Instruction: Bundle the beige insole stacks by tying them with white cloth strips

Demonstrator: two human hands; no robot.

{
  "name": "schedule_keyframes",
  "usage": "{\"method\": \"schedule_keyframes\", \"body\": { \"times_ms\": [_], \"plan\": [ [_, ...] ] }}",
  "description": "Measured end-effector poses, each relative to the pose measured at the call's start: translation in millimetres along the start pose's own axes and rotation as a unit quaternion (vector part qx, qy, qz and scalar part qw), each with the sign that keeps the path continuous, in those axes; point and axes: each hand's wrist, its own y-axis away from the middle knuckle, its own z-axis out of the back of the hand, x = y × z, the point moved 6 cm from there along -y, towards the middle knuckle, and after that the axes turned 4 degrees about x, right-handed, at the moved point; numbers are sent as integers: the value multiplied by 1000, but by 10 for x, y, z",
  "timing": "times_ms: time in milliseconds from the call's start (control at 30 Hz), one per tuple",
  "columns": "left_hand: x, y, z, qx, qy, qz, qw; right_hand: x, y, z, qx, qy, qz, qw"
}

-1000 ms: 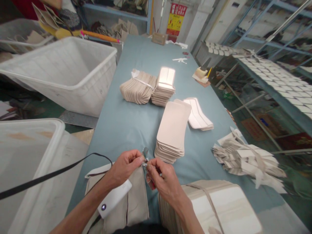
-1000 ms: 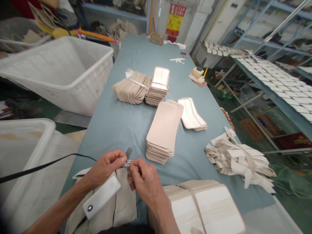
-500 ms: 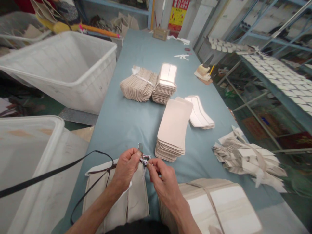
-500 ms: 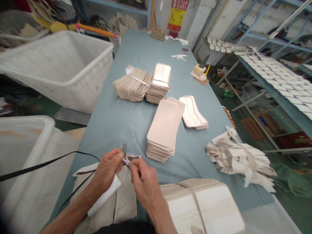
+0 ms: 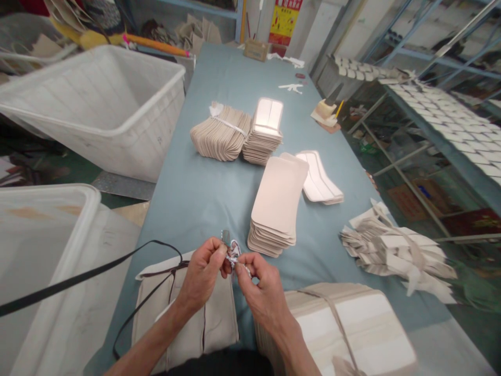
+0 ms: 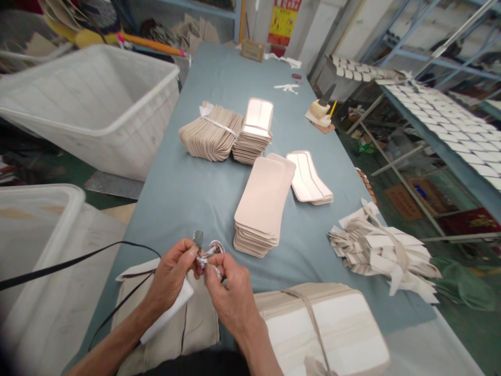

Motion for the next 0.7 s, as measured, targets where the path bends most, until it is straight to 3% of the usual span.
{"method": "schedule_keyframes", "body": {
  "times_ms": [200, 500, 700],
  "plan": [
    [-6, 97, -22, 19, -23, 2, 1000, 19, 39, 96, -67, 107, 56, 990],
    [97, 58, -28, 44, -58, 47, 996, 130, 28, 46, -70, 251, 158, 952],
    [117, 43, -24, 35, -37, 86, 995, 42, -9, 51, -82, 250, 116, 958]
  ]
}}
